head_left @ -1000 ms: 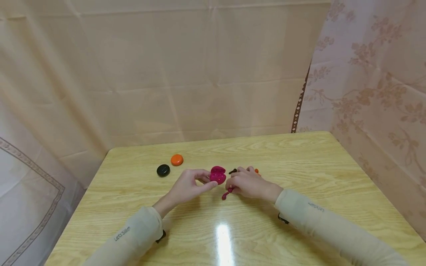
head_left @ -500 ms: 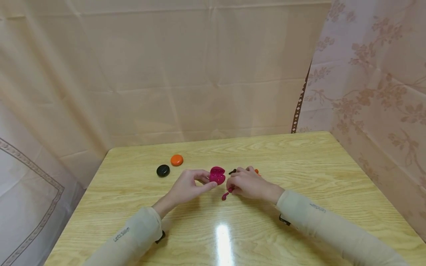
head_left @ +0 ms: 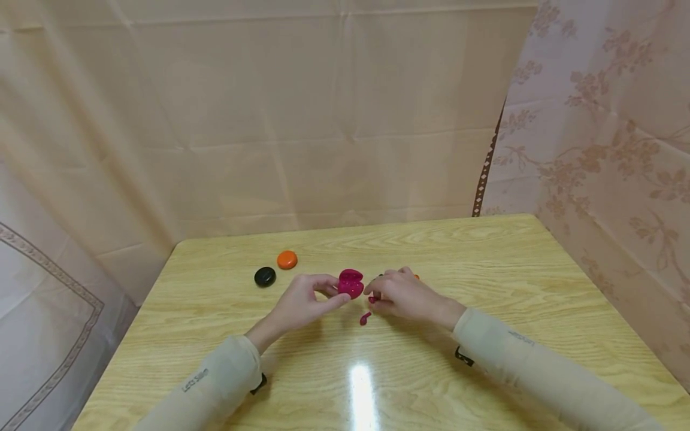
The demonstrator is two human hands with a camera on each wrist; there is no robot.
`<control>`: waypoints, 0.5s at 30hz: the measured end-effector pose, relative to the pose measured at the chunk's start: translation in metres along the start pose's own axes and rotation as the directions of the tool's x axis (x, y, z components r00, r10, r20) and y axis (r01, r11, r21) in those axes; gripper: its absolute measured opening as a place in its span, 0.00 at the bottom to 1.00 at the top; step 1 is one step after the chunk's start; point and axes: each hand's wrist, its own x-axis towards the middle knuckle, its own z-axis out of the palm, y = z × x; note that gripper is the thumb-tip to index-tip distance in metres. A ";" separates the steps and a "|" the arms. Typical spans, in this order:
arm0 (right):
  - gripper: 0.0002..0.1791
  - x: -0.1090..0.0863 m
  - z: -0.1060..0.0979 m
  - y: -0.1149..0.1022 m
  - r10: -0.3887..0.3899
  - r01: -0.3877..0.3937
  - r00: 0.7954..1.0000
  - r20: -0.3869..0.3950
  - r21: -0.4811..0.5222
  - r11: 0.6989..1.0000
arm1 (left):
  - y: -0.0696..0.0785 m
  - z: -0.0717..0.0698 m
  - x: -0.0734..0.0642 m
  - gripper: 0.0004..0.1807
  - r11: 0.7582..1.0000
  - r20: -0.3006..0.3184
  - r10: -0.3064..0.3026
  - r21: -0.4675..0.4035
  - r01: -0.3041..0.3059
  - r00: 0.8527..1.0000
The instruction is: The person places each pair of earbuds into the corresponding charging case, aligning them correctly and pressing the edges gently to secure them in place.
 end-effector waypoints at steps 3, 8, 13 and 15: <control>0.14 0.000 -0.004 -0.002 0.009 -0.009 1.000 -0.006 0.022 1.000 | 0.000 0.000 0.000 0.12 1.000 -0.006 0.007 0.004 -0.007 1.000; 0.12 0.000 -0.007 -0.002 -0.004 0.005 1.000 -0.019 0.033 0.999 | 0.000 -0.001 0.000 0.12 1.000 -0.017 0.012 0.016 -0.012 1.000; 0.11 0.000 -0.008 0.002 -0.017 0.019 0.999 -0.038 0.074 0.997 | -0.001 -0.002 0.000 0.13 1.000 -0.013 0.006 0.013 -0.006 1.000; 0.12 0.000 -0.010 0.003 -0.012 0.016 0.999 -0.042 0.111 0.994 | -0.001 -0.002 0.000 0.13 1.000 -0.012 0.006 0.014 -0.006 1.000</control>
